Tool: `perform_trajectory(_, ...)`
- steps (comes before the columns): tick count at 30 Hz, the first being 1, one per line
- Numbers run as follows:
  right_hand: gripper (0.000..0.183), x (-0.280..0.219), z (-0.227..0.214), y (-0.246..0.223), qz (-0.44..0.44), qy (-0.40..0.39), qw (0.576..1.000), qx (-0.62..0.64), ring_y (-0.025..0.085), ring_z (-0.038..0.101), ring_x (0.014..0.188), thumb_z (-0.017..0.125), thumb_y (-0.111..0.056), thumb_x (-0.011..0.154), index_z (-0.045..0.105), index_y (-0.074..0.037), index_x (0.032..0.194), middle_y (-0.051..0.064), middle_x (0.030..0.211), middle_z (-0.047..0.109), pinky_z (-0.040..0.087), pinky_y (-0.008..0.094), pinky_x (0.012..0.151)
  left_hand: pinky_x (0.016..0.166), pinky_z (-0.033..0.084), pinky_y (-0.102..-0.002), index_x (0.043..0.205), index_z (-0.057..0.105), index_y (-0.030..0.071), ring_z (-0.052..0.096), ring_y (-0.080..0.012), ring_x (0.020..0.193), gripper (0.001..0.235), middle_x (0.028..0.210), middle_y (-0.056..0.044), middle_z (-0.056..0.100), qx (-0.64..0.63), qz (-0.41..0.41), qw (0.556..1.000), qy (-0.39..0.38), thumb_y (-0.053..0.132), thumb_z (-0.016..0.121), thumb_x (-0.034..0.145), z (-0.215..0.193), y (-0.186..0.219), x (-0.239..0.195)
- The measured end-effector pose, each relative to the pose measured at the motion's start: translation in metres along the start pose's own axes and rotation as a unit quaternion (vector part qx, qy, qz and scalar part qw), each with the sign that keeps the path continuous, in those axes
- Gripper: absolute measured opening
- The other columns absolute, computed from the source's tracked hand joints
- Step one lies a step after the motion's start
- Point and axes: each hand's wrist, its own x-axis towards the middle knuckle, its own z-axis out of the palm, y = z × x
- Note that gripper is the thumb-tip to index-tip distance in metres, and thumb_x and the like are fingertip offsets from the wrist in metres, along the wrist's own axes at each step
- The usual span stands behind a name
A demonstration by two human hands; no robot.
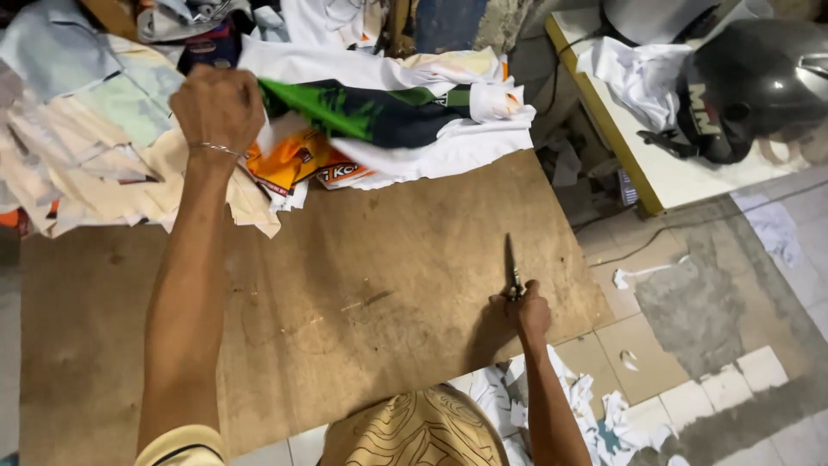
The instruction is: Cutting out printed garment patterns from fabric sheets using hand scissors on a wooden table.
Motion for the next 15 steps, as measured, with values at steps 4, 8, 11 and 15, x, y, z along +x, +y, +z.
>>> perform_trajectory(4,0.046,0.066,-0.013,0.029,-0.05,0.031,0.998,-0.037,0.047,0.068,0.09,0.064,-0.041,0.084,0.047,-0.015,0.117,0.023,0.095,0.072,0.053,0.056,0.07,0.071,0.046,-0.036,0.104,0.068,0.002,0.061,-0.0245,0.084,0.035,0.097,-0.012,0.068,-0.325,-0.064,0.923,0.198,0.025,0.045,0.117,-0.077,-0.005,-0.047)
perform_trajectory(8,0.03,0.103,-0.031,0.043,-0.124,0.069,0.984,-0.109,0.041,0.067,0.095,0.057,-0.026,0.101,0.064,-0.011,0.126,0.019,0.109,0.064,0.058,0.053,0.071,0.069,0.047,-0.036,0.117,0.054,0.0,0.051,-0.0242,0.09,0.008,0.105,-0.014,0.054,-0.429,-0.259,0.825,0.26,0.0,0.045,0.118,-0.074,-0.05,-0.162)
perform_trajectory(11,0.037,0.102,-0.02,0.036,-0.225,0.175,0.938,-0.197,0.042,0.063,0.109,0.065,-0.001,0.093,0.063,-0.009,0.129,0.024,0.126,0.064,0.06,0.054,0.083,0.059,0.064,-0.035,0.113,0.053,0.008,0.056,-0.0204,0.1,0.023,0.11,-0.011,0.053,-0.496,-0.465,0.667,0.304,0.031,0.055,0.115,-0.02,-0.087,-0.278)
perform_trajectory(15,0.036,0.113,0.042,-0.022,-0.346,0.149,0.925,-0.054,0.037,0.066,0.098,0.064,-0.021,0.093,0.067,-0.013,0.128,0.017,0.114,0.069,0.056,0.048,0.069,0.114,0.055,-0.037,0.14,0.065,0.034,0.065,-0.0162,0.14,0.092,0.15,0.007,0.067,-0.732,-0.619,0.271,0.084,0.079,0.028,0.069,0.045,-0.028,-0.401)
